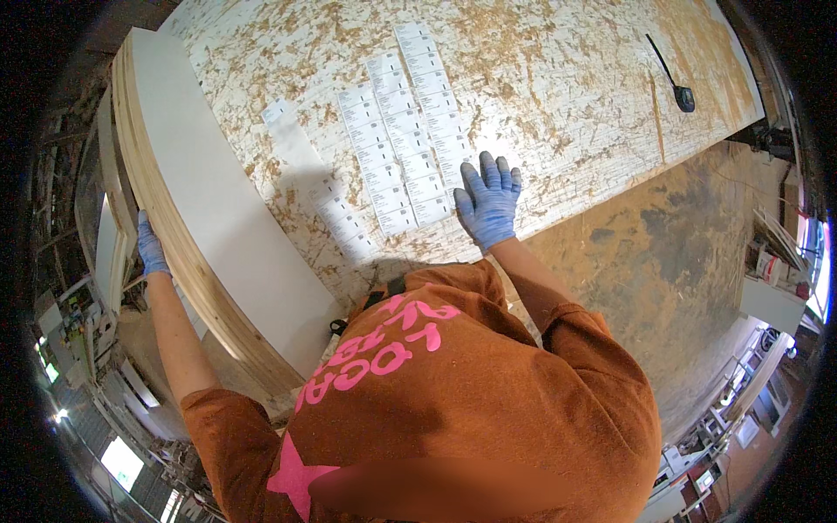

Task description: The person measures white rectangular panels with a tape measure, then stacks and sorts them on a workbench. They also handle wooden trim pieces and printed labels, arranging them on the table.

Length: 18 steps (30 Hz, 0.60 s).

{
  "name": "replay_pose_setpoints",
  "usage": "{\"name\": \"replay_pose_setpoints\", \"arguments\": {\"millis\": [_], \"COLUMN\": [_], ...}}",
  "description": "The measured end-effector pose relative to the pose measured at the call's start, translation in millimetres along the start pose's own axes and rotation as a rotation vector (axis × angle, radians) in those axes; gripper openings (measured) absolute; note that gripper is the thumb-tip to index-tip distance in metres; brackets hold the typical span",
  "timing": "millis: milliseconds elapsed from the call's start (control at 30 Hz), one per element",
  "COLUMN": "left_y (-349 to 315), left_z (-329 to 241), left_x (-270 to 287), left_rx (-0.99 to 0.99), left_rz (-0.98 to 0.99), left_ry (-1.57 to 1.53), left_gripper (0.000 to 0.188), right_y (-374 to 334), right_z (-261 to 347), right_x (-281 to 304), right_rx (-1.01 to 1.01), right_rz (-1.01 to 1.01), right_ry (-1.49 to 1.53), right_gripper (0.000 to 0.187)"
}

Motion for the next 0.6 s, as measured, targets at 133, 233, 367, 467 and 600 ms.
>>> {"name": "replay_pose_setpoints", "arguments": {"millis": [133,233,367,467,600], "left_y": [4.5,-4.4,-6.4,-24.1,-35.3], "left_z": [0.7,-3.1,-7.1,-14.9,-15.1], "left_x": [1.7,-10.5,-8.8,-18.3,-16.1], "left_rx": [0.012,0.006,-0.188,-0.291,-0.281], "left_rz": [-0.008,0.007,-0.026,-0.092,-0.02], "left_ry": [-0.016,-0.037,0.075,0.184,0.133], "left_gripper": [0.068,0.062,0.062,0.06,0.061], "right_y": [-0.3,-1.5,-1.8,-2.9,-1.7], "right_z": [-1.4,-2.2,-4.7,-6.3,-4.0], "right_x": [-0.8,-1.1,-2.8,-3.0,1.8], "right_rx": [-0.008,-0.018,-0.013,-0.02,-0.035], "right_rz": [-0.007,-0.052,-0.084,-0.075,-0.069], "right_ry": [0.01,0.038,0.076,0.083,0.111], "right_gripper": [0.052,0.052,0.051,0.051,0.049]}}
Point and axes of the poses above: each hand's wrist, its own y-axis towards the middle knuckle, its own x-axis out of the back of the hand, z = x × y, the point moved 1 cm from there along y, towards the middle knuckle, and after that the axes turned 15 degrees about x, right-handed, at the moved point
